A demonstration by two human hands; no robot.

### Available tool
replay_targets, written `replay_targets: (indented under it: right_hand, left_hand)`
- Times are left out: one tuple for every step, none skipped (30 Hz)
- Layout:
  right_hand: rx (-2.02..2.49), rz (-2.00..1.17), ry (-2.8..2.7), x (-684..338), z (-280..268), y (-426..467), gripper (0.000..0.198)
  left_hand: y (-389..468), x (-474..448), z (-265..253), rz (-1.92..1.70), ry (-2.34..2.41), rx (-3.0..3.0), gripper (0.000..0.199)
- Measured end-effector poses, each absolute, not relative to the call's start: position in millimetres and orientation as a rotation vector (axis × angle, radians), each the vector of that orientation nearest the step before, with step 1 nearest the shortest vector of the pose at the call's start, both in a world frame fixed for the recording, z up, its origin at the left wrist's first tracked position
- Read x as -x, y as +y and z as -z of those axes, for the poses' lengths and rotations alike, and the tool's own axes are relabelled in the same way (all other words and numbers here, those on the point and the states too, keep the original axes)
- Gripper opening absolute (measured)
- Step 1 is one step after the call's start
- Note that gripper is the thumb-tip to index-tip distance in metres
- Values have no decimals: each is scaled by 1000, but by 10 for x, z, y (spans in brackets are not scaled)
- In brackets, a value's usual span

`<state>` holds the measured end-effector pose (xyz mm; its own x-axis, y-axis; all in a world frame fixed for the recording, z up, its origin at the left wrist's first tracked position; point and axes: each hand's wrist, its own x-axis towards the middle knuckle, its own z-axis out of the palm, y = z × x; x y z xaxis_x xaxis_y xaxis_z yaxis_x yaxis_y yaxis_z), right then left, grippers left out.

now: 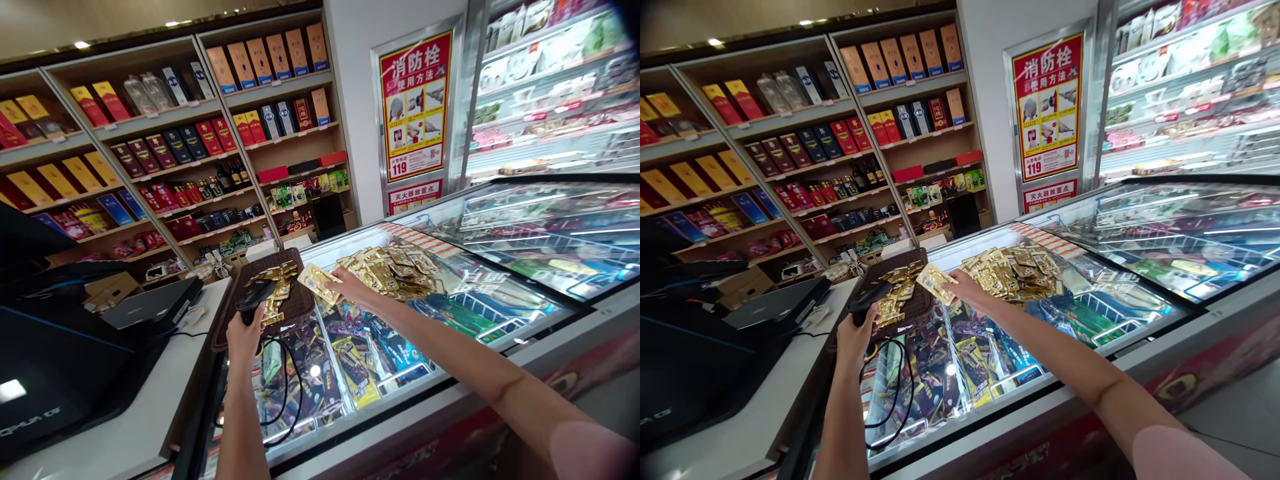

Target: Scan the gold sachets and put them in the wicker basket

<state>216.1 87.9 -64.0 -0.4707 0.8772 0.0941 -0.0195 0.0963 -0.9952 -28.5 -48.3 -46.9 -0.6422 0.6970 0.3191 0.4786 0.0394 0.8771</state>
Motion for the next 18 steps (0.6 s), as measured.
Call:
replay_targets:
  right_hand:
    - [869, -1443, -1592, -2244, 672, 863, 20]
    - [883, -1414, -1574, -2314, 705, 856, 21]
    - [907, -1394, -1549, -2370, 738, 856, 22]
    - [938, -1387, -1519, -2415, 772, 860, 22]
    - [968, -1388, -1488, -2450, 806, 867, 23]
    - [991, -1391, -1459, -2477, 841, 875, 23]
    - [1004, -1393, -1437, -2497, 875, 881, 23]
    - [1012, -1386, -1418, -2513, 909, 886, 24]
    - [1021, -1369, -1399, -2525, 941, 889, 25]
    - [1031, -1350, -1382, -2534, 971, 891, 27]
    - [1043, -1336, -1370, -2541, 998, 893, 29]
    - [1049, -1325, -1363, -2546, 1021, 897, 31]
    - [1048, -1317, -1362, -2549, 1041, 903, 32]
    - [1044, -1311, -1365, -2552, 1058, 910, 32]
    - [1037, -1310, -1375, -2553, 1072, 919, 31]
    - [1034, -1307, -1383, -2553, 1085, 928, 30]
    - [1034, -1301, -1386, -2552, 1095, 935, 29]
    - [1038, -1293, -1387, -2551, 1102, 939, 28]
  left_hand:
    - [-468, 265, 478, -1633, 2131, -1243, 43]
    - [-454, 238, 486, -1611, 2155, -1270, 43]
    - [-441, 204, 493, -1586, 2181, -1294, 43]
    - [-430, 165, 499, -1558, 2202, -1319, 44]
    - [-419, 121, 506, -1533, 2204, -1347, 44]
    - [-409, 74, 514, -1511, 2184, -1380, 44]
    - [-401, 25, 522, -1491, 2146, -1410, 44]
    - [-392, -23, 531, -1477, 2099, -1430, 44]
    - [-385, -67, 542, -1462, 2045, -1438, 44]
    - [-378, -106, 553, -1445, 1989, -1435, 45]
    - [-371, -137, 566, -1420, 1939, -1427, 46]
    - [-365, -162, 578, -1393, 1899, -1422, 46]
    - [-359, -179, 590, -1366, 1863, -1425, 47]
    - [-354, -189, 601, -1341, 1831, -1437, 47]
    - [-350, -194, 610, -1323, 1805, -1450, 47]
    - [-347, -196, 617, -1315, 1786, -1461, 47]
    - [-346, -196, 621, -1310, 1770, -1468, 46]
    - [-347, -196, 623, -1308, 1755, -1468, 46]
